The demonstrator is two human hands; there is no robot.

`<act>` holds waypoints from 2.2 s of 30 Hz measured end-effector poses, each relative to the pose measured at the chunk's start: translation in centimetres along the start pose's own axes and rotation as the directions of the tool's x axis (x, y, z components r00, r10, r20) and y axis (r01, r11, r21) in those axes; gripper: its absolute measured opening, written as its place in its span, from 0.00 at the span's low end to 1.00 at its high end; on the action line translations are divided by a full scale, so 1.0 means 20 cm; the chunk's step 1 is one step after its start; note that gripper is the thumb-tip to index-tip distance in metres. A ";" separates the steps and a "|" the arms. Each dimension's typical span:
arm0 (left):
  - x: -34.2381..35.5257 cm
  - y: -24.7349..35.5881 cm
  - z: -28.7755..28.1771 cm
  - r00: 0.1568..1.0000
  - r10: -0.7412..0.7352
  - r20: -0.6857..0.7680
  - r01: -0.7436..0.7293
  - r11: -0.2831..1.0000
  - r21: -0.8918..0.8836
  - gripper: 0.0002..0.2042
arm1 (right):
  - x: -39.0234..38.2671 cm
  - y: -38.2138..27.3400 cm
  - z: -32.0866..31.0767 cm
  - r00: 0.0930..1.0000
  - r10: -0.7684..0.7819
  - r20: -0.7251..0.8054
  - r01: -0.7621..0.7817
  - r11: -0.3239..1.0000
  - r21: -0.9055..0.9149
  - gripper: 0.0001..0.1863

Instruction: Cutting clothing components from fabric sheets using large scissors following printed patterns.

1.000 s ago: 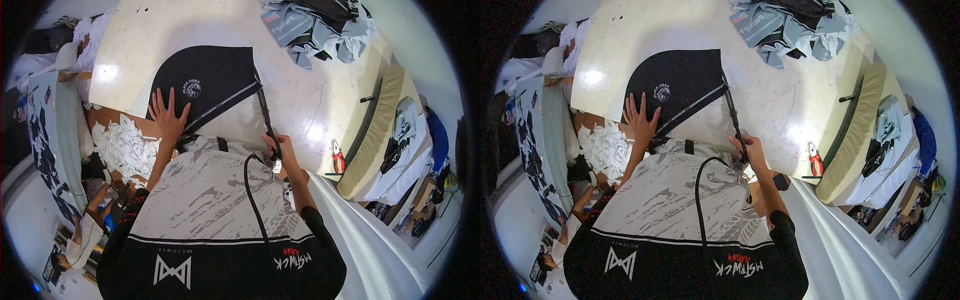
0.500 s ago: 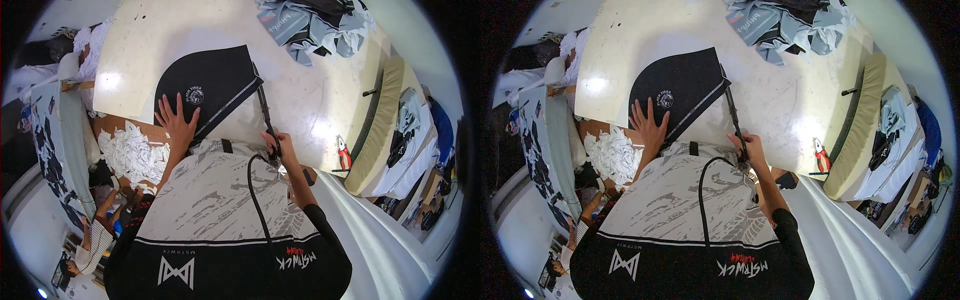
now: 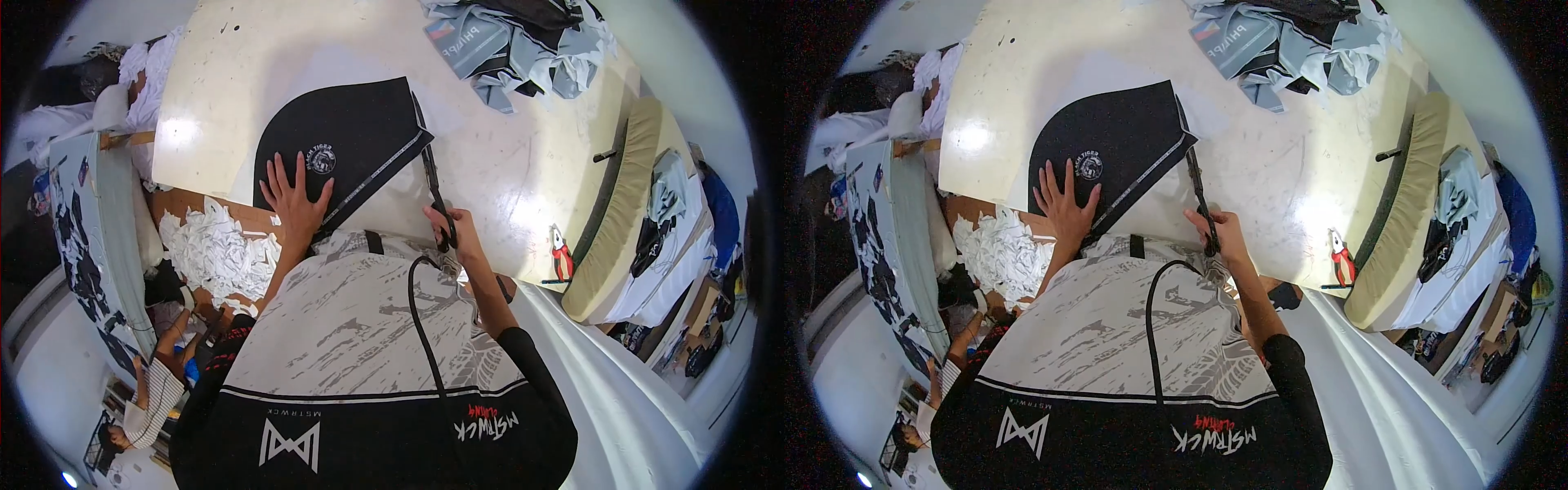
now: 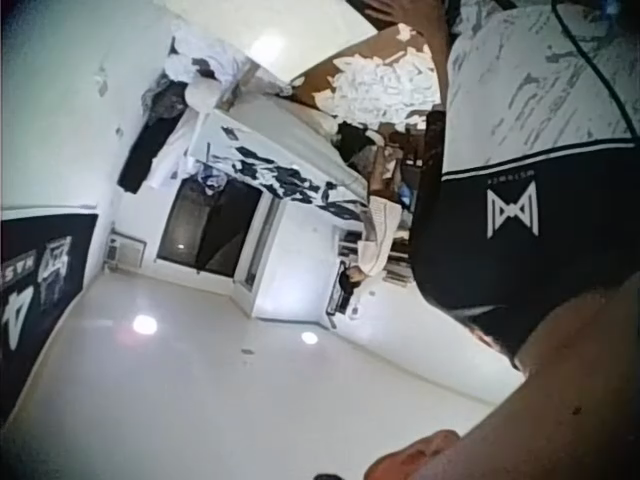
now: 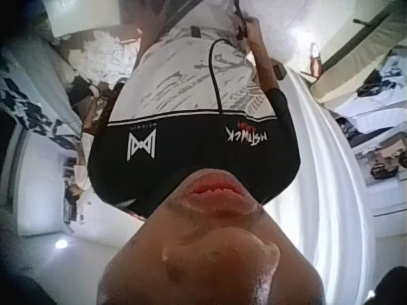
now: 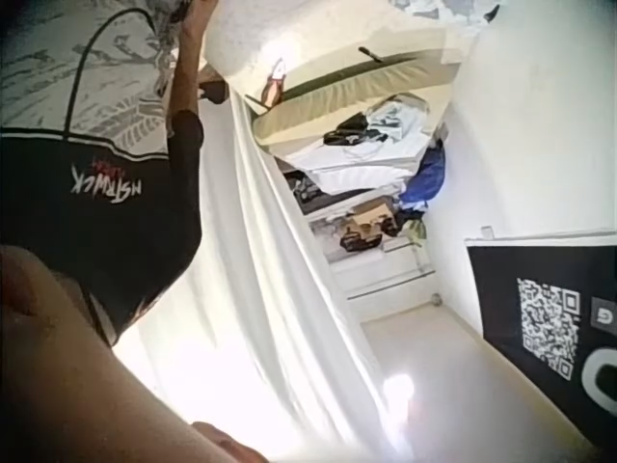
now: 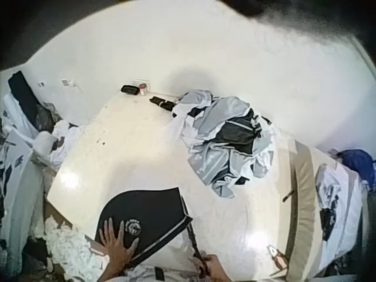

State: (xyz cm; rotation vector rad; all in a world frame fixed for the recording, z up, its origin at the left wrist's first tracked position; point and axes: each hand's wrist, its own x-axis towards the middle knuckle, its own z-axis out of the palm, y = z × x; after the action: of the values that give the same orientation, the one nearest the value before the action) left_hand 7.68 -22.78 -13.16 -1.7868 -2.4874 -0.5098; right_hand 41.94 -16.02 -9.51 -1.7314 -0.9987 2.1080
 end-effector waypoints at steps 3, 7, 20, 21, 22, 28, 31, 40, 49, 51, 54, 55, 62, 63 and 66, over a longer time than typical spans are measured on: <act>0.02 0.01 -0.01 1.000 -0.006 0.008 0.006 1.000 0.000 0.39 | 0.00 -0.02 0.01 1.000 -0.022 0.021 0.021 0.999 0.035 0.21; 0.02 0.00 0.00 1.000 -0.007 -0.005 0.007 1.000 -0.003 0.38 | 0.01 -0.11 0.04 0.997 -0.065 0.043 0.058 0.987 0.152 0.21; 0.01 0.01 -0.01 1.000 0.002 -0.024 -0.003 1.000 -0.016 0.38 | 0.08 -0.21 0.08 0.990 -0.130 0.053 0.118 0.974 0.192 0.26; 0.02 0.01 -0.01 1.000 0.005 -0.028 -0.006 1.000 -0.017 0.38 | 0.10 -0.22 0.09 0.992 -0.117 0.042 0.106 0.973 0.203 0.26; 0.02 0.02 -0.02 1.000 0.000 -0.013 0.000 1.000 -0.014 0.38 | 0.12 -0.22 0.09 0.994 -0.104 0.031 0.095 0.972 0.215 0.27; 0.01 0.02 -0.02 1.000 -0.007 -0.024 0.007 1.000 -0.023 0.37 | 0.14 -0.20 0.06 0.996 -0.094 -0.004 0.094 0.995 0.021 0.23; 0.01 0.01 -0.02 1.000 -0.004 -0.029 0.003 1.000 -0.021 0.37 | 0.11 -0.16 0.04 0.995 -0.100 0.023 0.098 0.993 0.072 0.22; 0.36 -0.44 -0.12 0.919 0.341 0.197 -0.335 0.940 -0.061 0.43 | -0.23 0.21 -0.10 0.985 -0.097 -0.144 0.131 0.958 0.256 0.24; 0.53 -0.31 0.00 0.957 -0.160 -0.242 0.173 0.984 0.034 0.39 | -0.54 0.54 -0.19 0.911 -0.323 -0.258 0.154 0.845 -0.512 0.19; 0.41 -0.24 0.04 0.944 -0.207 -0.257 0.220 0.975 0.022 0.40 | -0.52 0.51 -0.16 0.917 -0.318 -0.240 0.187 0.876 -0.444 0.17; 0.24 -0.17 0.07 0.921 -0.259 -0.292 0.285 0.957 0.051 0.43 | -0.52 0.43 -0.18 0.947 -0.254 -0.197 0.171 0.917 -0.361 0.14; 0.18 -0.16 0.06 0.906 -0.348 -0.240 0.371 0.927 0.060 0.43 | -0.51 0.40 -0.20 0.969 -0.144 -0.202 0.081 0.953 -0.291 0.16; 0.29 -0.26 0.09 0.959 -0.250 -0.131 0.259 0.964 0.054 0.45 | -0.57 0.37 -0.26 0.984 0.004 -0.178 -0.015 0.998 -0.061 0.17; 0.32 -0.29 0.09 0.982 -0.161 -0.097 0.163 0.987 0.009 0.46 | -0.57 0.36 -0.26 0.988 0.008 -0.154 -0.019 0.998 -0.067 0.17; 0.43 -0.41 0.08 0.999 -0.001 -0.043 0.002 1.000 0.013 0.45 | -0.59 0.29 -0.21 0.980 0.049 -0.193 -0.058 0.997 -0.043 0.21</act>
State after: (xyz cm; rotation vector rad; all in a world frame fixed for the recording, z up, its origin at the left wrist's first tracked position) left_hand -2.57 -16.81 -14.71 -1.7501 -2.4584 -0.5257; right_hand 50.36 -25.58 -4.34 -1.9627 -0.9654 1.9165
